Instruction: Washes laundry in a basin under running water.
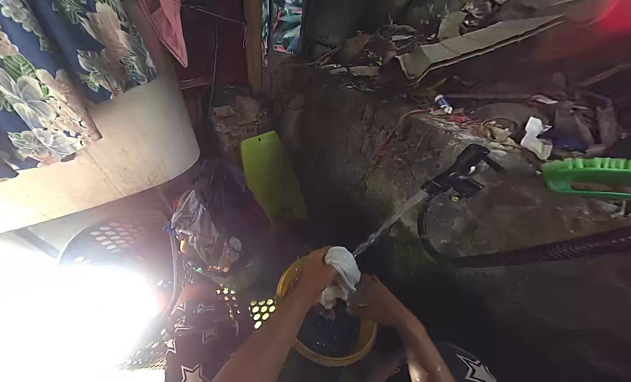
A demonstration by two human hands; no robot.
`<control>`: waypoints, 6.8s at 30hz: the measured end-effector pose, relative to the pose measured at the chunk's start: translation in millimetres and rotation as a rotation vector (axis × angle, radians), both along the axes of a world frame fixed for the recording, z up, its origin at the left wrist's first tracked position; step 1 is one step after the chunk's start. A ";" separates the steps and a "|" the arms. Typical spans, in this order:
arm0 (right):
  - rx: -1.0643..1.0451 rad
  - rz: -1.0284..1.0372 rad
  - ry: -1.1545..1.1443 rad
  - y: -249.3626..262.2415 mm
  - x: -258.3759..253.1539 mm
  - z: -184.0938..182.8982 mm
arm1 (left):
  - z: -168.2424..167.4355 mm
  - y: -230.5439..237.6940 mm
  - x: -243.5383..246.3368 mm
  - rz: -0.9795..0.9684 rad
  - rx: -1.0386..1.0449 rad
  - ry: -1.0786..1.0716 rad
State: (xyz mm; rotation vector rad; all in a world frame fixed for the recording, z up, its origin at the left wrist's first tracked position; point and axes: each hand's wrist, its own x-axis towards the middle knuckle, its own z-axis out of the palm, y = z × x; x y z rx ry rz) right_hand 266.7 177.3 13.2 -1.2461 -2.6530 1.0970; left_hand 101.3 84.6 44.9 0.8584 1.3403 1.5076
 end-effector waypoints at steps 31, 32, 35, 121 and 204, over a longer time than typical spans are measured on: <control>-0.551 -0.611 0.741 -58.4 -72.7 -83.2 | -89.4 14.8 -1.0 0.452 0.020 0.197; -0.651 -0.591 0.729 -58.8 -71.8 -81.7 | -90.2 14.4 -3.0 0.406 0.037 0.296; -0.883 -0.558 0.680 -60.3 -69.8 -73.5 | -87.4 10.6 -8.0 0.267 0.083 0.513; -0.247 -0.694 1.070 -111.2 -67.8 -48.9 | -65.8 -100.5 -56.2 0.240 -0.149 -0.385; -0.148 -0.210 0.801 -69.4 -18.6 54.3 | -148.2 -31.5 -14.5 -0.563 -0.420 0.691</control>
